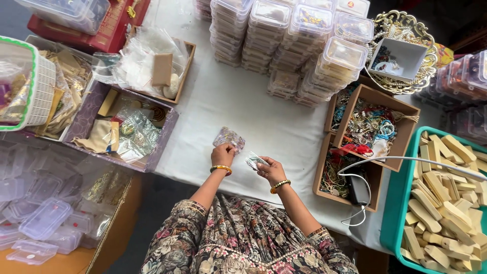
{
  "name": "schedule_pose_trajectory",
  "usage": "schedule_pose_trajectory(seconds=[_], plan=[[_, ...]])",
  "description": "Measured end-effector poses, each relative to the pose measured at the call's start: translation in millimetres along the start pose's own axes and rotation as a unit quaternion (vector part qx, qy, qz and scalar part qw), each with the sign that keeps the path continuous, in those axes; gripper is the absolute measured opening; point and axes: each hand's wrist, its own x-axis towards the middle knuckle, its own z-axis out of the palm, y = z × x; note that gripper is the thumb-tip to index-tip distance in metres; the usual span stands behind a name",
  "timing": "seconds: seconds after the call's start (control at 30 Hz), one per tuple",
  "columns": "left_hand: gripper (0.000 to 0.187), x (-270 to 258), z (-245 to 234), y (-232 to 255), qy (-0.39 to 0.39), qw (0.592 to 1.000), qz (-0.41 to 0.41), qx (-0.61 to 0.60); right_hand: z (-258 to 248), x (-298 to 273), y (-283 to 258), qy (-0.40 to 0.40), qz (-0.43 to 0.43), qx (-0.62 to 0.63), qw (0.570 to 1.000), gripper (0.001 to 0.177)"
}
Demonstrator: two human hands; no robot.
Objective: The person wraps small jewelry items in tissue paper and places them into clear plastic containers. They repeat this process for several items, stacking the filled containers on the table.
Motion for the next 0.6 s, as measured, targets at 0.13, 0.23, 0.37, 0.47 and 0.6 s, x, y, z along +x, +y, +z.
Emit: schedule_pose_trajectory(seconds=[0.13,0.23,0.37,0.47,0.6], plan=[[0.012,-5,6,-9,0.010,1.000,0.001,-0.002,15,11,-4,-0.006,-0.001,0.008,1.000,0.027],[0.009,-14,3,-3,0.000,1.000,0.005,-0.016,19,30,5,0.001,-0.010,0.014,1.000,0.027],[0.007,-31,-7,15,0.009,0.996,0.003,-0.084,19,46,23,0.019,-0.065,-0.056,0.996,0.023],[0.007,-40,-10,20,0.029,0.993,0.041,-0.105,22,39,24,0.058,-0.086,-0.097,0.990,0.023],[0.008,-48,-15,29,0.054,0.988,0.115,-0.092,34,20,9,0.078,-0.113,-0.182,0.974,0.022]])
